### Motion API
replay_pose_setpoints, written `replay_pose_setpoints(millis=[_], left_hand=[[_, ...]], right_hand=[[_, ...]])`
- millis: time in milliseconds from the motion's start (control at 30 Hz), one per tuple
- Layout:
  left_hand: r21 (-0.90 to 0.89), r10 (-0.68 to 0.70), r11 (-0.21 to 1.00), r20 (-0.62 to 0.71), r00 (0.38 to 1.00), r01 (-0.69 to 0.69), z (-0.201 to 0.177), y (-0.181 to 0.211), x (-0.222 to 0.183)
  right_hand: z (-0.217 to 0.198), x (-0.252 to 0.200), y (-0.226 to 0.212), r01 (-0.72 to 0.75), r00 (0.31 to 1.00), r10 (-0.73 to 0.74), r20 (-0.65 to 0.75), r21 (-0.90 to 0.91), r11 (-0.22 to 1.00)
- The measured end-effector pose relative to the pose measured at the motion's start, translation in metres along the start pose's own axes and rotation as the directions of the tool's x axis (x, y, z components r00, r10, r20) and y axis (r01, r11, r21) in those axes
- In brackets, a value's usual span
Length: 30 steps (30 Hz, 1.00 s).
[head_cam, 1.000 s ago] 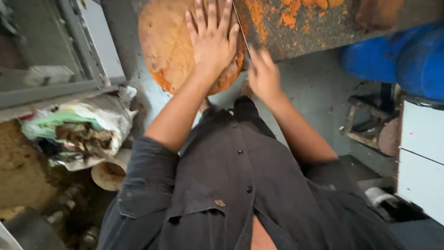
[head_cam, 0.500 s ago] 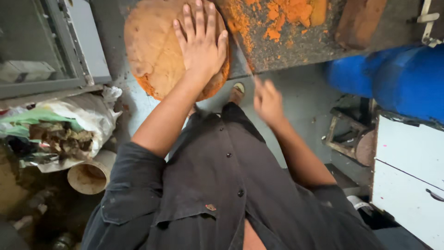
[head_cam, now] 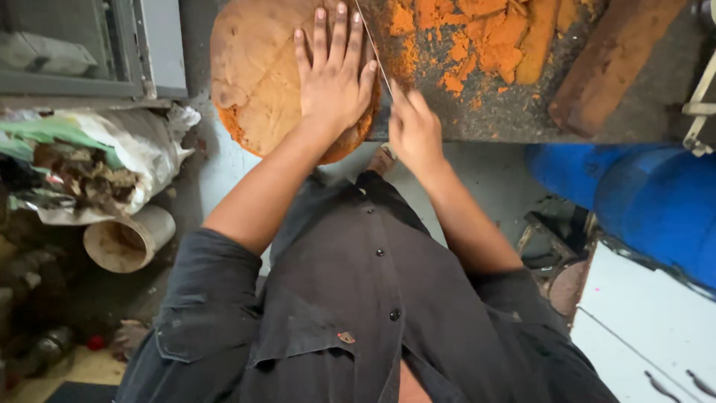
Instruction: The person slices a large block of tumeric with a knife, repeatedly shaving off pieces onto a work surface and turning the block over to slice different sides.
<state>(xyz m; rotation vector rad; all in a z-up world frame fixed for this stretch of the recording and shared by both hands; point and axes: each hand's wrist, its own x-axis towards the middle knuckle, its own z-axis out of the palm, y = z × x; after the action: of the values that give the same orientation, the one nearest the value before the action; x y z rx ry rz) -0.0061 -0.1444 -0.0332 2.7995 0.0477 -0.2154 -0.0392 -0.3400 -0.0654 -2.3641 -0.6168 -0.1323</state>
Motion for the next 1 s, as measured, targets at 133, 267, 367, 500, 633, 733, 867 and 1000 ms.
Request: replay_pose_setpoints(millis=[133, 267, 367, 500, 633, 733, 867, 1000], left_hand=[[-0.026, 0.01, 1.0, -0.005, 1.0, -0.01, -0.003, 0.0, -0.002], [-0.022, 0.02, 1.0, -0.04, 0.999, -0.021, -0.002, -0.002, -0.003], [-0.011, 0.0, 1.0, -0.03, 1.0, 0.0, 0.0, 0.0, 0.002], [-0.058, -0.049, 0.997, -0.068, 0.996, 0.045, 0.006, 0.002, -0.001], [-0.032, -0.019, 0.999, -0.118, 0.993, 0.015, 0.005, 0.0, 0.001], [-0.026, -0.036, 0.999, -0.11, 0.993, 0.034, 0.01, 0.0, 0.001], [-0.039, -0.041, 0.999, -0.112, 0.993, 0.037, 0.009, 0.001, 0.0], [-0.047, -0.033, 0.999, -0.135, 0.99, 0.027, 0.01, 0.001, 0.0]], right_hand=[[-0.008, -0.031, 0.013, -0.023, 0.998, 0.021, 0.063, 0.028, 0.999], [-0.037, -0.082, 0.027, -0.028, 0.992, 0.02, 0.126, 0.059, 0.998], [-0.037, -0.054, 0.034, -0.041, 0.99, 0.039, 0.133, 0.018, 0.999], [-0.041, -0.004, 0.034, 0.065, 0.988, -0.069, 0.139, 0.03, 0.997], [-0.066, -0.008, 0.033, 0.116, 0.98, -0.12, 0.156, 0.038, 0.993], [-0.066, 0.003, 0.037, 0.114, 0.971, -0.123, 0.206, 0.056, 0.992], [-0.052, 0.039, 0.039, 0.166, 0.956, -0.167, 0.241, 0.028, 0.986], [-0.075, 0.009, 0.045, 0.225, 0.951, -0.232, 0.202, 0.058, 0.973]])
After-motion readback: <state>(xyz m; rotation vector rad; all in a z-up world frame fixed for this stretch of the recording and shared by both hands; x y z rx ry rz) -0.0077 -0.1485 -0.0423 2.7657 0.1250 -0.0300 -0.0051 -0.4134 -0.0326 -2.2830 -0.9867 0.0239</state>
